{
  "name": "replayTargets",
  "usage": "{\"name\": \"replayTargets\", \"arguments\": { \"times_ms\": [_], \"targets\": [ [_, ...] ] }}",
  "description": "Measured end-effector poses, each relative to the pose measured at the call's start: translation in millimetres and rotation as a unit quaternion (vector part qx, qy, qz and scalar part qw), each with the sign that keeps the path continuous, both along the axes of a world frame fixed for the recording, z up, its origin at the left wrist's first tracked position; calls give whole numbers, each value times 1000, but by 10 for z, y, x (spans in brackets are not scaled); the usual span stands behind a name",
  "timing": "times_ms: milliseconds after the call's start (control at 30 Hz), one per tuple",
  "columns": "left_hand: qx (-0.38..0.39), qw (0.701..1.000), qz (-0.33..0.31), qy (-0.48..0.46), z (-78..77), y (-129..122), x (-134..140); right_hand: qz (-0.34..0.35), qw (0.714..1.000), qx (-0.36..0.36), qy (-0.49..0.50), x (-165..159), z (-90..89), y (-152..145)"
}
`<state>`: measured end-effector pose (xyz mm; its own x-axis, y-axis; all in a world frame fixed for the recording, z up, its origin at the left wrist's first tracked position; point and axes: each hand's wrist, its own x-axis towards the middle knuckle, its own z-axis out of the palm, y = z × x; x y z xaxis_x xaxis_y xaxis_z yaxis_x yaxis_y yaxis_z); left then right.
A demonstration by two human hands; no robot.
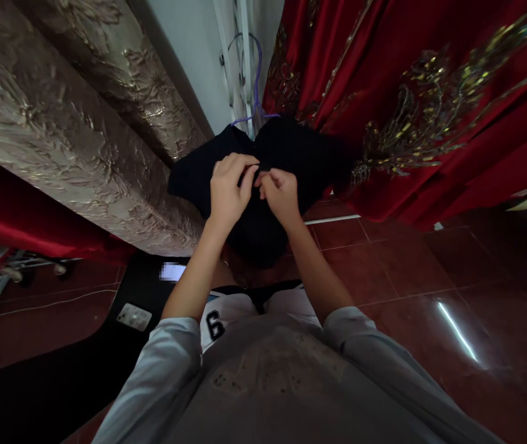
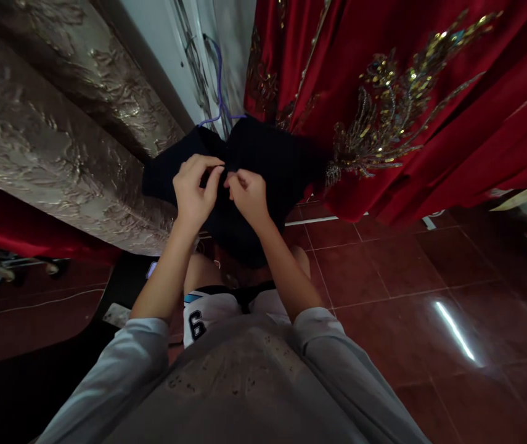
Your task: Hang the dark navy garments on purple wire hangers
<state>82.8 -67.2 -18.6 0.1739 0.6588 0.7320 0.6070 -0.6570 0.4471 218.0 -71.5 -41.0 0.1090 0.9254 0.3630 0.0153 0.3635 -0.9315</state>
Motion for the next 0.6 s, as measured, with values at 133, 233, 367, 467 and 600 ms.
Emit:
{"name": "replayTargets", "arguments": {
  "times_ms": [133,233,367,467,600],
  "targets": [
    [43,998,49,-11,-131,-57,29,-7,1000,-9,-15,-119,-207,172],
    [65,993,60,-79,-58,-73,-6,4,996,-67,-52,-79,-415,218],
    [51,964,93,-244,-35,256,-465,16,989,-138,-44,4,-742,48],
    [-74,887,104,-443,-329,644,-888,57,990,-126,-20,-47,-812,-129],
    [-228,797,88,-553,-884,814,-953,98,989,-109,29,-144,-723,-270]
  ]
}}
